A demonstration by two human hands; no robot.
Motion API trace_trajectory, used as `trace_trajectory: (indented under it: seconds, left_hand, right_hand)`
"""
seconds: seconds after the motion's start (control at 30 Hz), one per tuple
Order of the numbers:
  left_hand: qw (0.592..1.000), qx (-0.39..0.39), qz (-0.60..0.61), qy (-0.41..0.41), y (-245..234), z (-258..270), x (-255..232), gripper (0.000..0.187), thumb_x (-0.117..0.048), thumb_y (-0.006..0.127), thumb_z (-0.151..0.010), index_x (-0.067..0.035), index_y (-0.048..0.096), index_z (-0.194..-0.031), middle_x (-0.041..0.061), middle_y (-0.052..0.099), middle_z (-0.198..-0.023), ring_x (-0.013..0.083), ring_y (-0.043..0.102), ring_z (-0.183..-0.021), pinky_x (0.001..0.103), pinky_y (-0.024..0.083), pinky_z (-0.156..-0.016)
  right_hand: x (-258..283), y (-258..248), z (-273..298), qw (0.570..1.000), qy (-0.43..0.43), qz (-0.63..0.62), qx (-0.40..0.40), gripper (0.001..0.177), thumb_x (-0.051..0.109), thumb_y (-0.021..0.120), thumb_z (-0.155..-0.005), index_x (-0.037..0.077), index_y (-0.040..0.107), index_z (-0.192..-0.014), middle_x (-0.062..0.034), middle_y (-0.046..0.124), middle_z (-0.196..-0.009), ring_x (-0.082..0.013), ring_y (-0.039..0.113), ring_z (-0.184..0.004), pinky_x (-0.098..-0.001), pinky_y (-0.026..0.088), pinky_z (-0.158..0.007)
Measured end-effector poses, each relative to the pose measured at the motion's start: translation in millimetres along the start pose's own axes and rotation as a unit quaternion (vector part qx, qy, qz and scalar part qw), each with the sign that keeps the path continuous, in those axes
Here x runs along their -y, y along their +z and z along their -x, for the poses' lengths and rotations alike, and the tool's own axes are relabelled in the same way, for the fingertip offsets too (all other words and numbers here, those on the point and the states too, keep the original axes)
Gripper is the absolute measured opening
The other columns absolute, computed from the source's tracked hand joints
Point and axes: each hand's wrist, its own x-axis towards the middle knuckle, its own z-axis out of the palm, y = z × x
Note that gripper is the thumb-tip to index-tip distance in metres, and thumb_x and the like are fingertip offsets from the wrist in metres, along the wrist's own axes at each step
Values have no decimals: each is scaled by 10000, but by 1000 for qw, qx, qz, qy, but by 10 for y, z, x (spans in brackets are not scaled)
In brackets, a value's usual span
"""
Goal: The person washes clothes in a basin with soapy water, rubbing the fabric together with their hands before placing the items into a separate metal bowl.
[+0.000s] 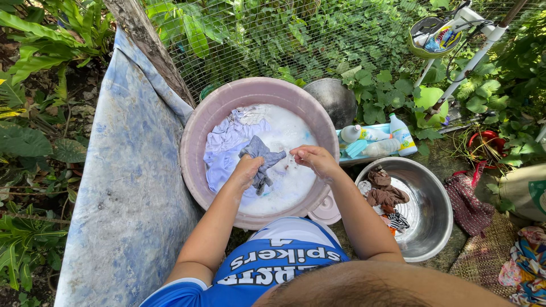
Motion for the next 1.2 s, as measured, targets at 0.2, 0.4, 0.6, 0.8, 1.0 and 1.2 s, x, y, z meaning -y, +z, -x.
trace_trajectory:
  seconds: [0.2,0.4,0.6,0.8,1.0,1.2]
  left_hand:
    - [999,27,16,18,90,114,-141,288,-58,585,-819,86,593,-1068,131,634,-835,267,640,-522,446,554,-412]
    - [997,-1,-68,-24,-32,4,-21,247,-82,564,-850,98,576,-1019,159,599,-780,306,645,-455,417,469,-356]
    - [1000,-3,-9,1,-134,-226,210,310,-201,676,-941,75,589,-1052,113,625,-793,223,580,-488,393,533,-391]
    - [999,13,-22,30,-222,-385,274,474,-400,653,-1014,49,642,-1167,74,702,-890,173,653,-612,332,550,-520]
    - [996,74,-45,14,36,-392,331,569,-476,612,-983,-39,583,-1347,48,695,-1198,135,662,-1022,321,556,-878]
    - [983,163,-86,-14,211,-246,322,568,-500,550,-1022,-53,570,-1371,85,677,-1139,197,636,-912,375,535,-792]
  right_hand:
    - [-166,-265,64,997,-18,-60,52,378,289,644,-987,25,723,-1246,-35,652,-1030,-153,615,-1018,-359,508,-999]
    - [-1120,-1214,-140,945,77,-37,-317,718,643,500,-1019,9,705,-1286,-68,592,-1093,-203,539,-1047,-402,403,-967]
    - [-1666,-1168,133,857,330,-10,-395,1073,882,240,-882,6,633,-1360,-179,550,-1401,-363,457,-1258,-583,291,-1104]
    - [-1359,-1122,371,906,236,113,-333,1113,830,206,-971,-109,802,-971,-294,659,-1305,-357,594,-1219,-413,395,-1091]
    - [-866,-917,-76,921,22,279,-272,675,623,535,-937,19,824,-1023,-248,737,-1028,-292,656,-939,-391,500,-888]
    - [-885,-99,-614,993,88,-63,-49,429,389,638,-962,-3,731,-1109,-70,747,-981,-163,672,-858,-321,527,-797]
